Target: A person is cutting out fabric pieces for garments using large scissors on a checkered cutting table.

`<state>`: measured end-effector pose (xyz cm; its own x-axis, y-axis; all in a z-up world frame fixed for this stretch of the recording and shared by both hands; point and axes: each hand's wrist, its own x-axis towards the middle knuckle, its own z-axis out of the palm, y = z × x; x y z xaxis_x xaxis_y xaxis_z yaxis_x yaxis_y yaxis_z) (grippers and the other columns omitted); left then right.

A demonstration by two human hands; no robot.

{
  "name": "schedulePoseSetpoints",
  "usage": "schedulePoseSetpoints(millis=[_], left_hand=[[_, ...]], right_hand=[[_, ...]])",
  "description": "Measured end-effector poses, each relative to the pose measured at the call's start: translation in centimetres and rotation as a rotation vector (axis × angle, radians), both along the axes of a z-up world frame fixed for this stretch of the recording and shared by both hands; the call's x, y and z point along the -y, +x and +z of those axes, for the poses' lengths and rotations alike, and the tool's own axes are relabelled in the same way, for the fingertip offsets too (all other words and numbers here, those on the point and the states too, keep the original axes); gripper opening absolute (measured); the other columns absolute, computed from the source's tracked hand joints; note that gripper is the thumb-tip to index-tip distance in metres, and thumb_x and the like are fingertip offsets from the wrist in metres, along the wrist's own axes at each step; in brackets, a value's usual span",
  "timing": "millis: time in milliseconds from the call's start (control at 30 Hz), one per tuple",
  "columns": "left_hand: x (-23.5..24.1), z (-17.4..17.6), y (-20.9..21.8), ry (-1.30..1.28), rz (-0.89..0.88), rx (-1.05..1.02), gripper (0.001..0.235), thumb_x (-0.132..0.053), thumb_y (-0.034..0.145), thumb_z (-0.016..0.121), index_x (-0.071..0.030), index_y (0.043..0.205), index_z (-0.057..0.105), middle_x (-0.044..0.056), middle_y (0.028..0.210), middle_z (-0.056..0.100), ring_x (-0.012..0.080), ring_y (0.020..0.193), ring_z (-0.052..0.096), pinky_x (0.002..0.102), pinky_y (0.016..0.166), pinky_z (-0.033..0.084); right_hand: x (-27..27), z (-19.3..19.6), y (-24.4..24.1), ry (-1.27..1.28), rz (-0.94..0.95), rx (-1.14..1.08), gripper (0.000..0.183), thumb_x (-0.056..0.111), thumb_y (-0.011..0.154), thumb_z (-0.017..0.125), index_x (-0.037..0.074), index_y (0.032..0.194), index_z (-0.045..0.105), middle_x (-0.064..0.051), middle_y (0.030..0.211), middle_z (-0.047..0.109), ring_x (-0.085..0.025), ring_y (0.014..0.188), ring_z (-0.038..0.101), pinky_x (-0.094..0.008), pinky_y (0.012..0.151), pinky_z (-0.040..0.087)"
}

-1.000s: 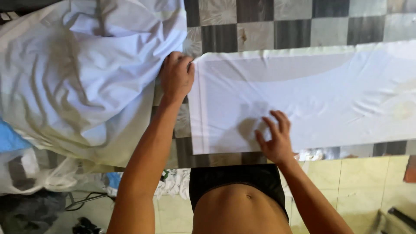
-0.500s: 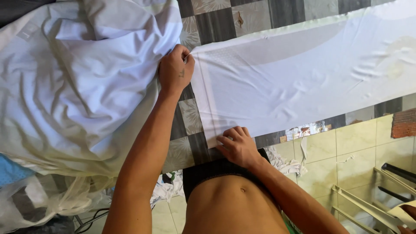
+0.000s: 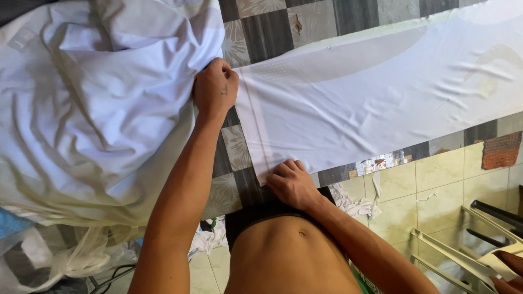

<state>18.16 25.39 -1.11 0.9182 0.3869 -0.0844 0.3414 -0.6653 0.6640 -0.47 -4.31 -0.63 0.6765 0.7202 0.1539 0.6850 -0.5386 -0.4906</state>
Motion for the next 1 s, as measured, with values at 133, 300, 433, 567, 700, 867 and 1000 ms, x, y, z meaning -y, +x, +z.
schedulePoseSetpoints(millis=[133, 300, 433, 567, 700, 867, 1000], left_hand=[[0.0, 0.3, -0.4, 0.022, 0.003, -0.035, 0.013, -0.022, 0.099, 0.063, -0.016, 0.095, 0.074, 0.001, 0.071, 0.076, 0.0315, 0.079, 0.084, 0.048, 0.068, 0.067], [0.0, -1.1, -0.3, 0.02, -0.027, -0.011, 0.012, -0.019, 0.091, 0.071, -0.017, 0.102, 0.075, 0.011, 0.091, 0.081, 0.0389, 0.096, 0.083, 0.055, 0.082, 0.067], [0.3, -0.7, -0.6, -0.201, 0.027, -0.004, 0.042, -0.016, 0.085, 0.076, -0.016, 0.127, 0.08, 0.014, 0.104, 0.083, 0.0394, 0.111, 0.081, 0.052, 0.097, 0.064], [-0.3, -3.5, -0.4, -0.128, 0.034, -0.079, 0.032, -0.023, 0.087, 0.082, -0.018, 0.117, 0.088, 0.01, 0.096, 0.084, 0.0363, 0.103, 0.082, 0.05, 0.09, 0.066], [-0.8, -2.8, -1.5, -0.084, 0.07, 0.03, 0.021, -0.026, 0.09, 0.087, -0.012, 0.107, 0.088, 0.012, 0.087, 0.08, 0.0391, 0.092, 0.082, 0.051, 0.082, 0.064], [-2.8, -6.9, -2.7, 0.227, -0.099, 0.054, 0.037, -0.036, 0.115, 0.08, -0.007, 0.092, 0.075, 0.021, 0.082, 0.072, 0.0425, 0.07, 0.059, 0.059, 0.065, 0.041], [-2.5, -7.1, -3.2, 0.299, -0.085, 0.015, 0.032, -0.026, 0.126, 0.075, -0.001, 0.107, 0.082, 0.02, 0.094, 0.077, 0.0377, 0.079, 0.066, 0.053, 0.07, 0.045]], right_hand=[[0.4, 0.0, -0.2, -0.046, 0.013, -0.057, 0.034, 0.051, 0.117, 0.061, 0.024, 0.1, 0.074, -0.003, 0.098, 0.065, -0.028, 0.096, 0.063, -0.041, 0.084, 0.046], [1.4, 2.1, 2.3, 0.032, -0.048, -0.234, 0.026, 0.043, 0.105, 0.079, 0.02, 0.114, 0.08, -0.007, 0.107, 0.072, -0.033, 0.101, 0.07, -0.046, 0.088, 0.052], [7.2, 2.8, 7.0, 0.18, -0.314, -0.37, 0.029, 0.018, 0.099, 0.086, 0.011, 0.127, 0.081, -0.016, 0.119, 0.078, -0.043, 0.117, 0.073, -0.053, 0.1, 0.058], [14.8, 2.6, 11.4, 0.205, -0.548, -0.294, 0.025, 0.012, 0.096, 0.093, 0.012, 0.121, 0.086, -0.01, 0.109, 0.081, -0.034, 0.105, 0.078, -0.045, 0.097, 0.061], [23.7, 2.2, 15.8, 0.149, -0.736, -0.218, 0.022, 0.018, 0.106, 0.092, 0.009, 0.124, 0.084, -0.013, 0.11, 0.08, -0.033, 0.108, 0.079, -0.043, 0.095, 0.063], [36.2, 4.6, 23.4, 0.036, -1.069, -0.319, 0.032, 0.038, 0.105, 0.08, 0.014, 0.126, 0.084, -0.003, 0.127, 0.083, -0.018, 0.117, 0.076, -0.037, 0.093, 0.061], [46.9, 4.8, 30.6, -0.076, -1.176, -0.289, 0.057, 0.049, 0.107, 0.07, 0.009, 0.148, 0.073, -0.012, 0.15, 0.074, -0.032, 0.141, 0.066, -0.048, 0.113, 0.053]])
